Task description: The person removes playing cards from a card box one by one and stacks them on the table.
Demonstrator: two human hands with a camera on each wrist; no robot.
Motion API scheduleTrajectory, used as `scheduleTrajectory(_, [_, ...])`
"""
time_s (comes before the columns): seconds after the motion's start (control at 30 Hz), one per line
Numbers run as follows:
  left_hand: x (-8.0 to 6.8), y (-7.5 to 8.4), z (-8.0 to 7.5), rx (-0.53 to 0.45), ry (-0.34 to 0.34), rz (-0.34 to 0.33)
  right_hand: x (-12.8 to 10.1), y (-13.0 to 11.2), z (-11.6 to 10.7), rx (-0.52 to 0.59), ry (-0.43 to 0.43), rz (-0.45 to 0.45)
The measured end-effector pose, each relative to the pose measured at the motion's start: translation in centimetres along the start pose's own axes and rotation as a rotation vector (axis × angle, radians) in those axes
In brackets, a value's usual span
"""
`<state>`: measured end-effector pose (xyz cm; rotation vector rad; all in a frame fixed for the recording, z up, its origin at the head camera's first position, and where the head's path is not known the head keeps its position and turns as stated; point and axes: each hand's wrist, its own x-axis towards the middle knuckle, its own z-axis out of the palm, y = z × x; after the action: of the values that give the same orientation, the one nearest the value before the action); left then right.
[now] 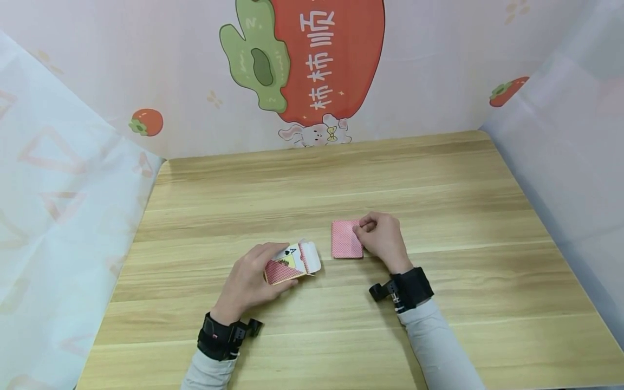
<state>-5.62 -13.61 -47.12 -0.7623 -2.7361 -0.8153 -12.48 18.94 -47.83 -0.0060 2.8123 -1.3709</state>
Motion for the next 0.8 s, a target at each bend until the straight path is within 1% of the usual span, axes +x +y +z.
scheduleTrajectory(0.3, [-0.05, 0.01, -0.01, -0.002, 0.004, 0.001, -0.21, -0.14, 0.22, -0.037, 0.015, 0.011])
scheduleTrajectory(0.8, [-0.02, 0.07, 0.03, 0.003, 0.001, 0.010, -0.65, 0.28, 0.67, -0.003, 0.045, 0.003])
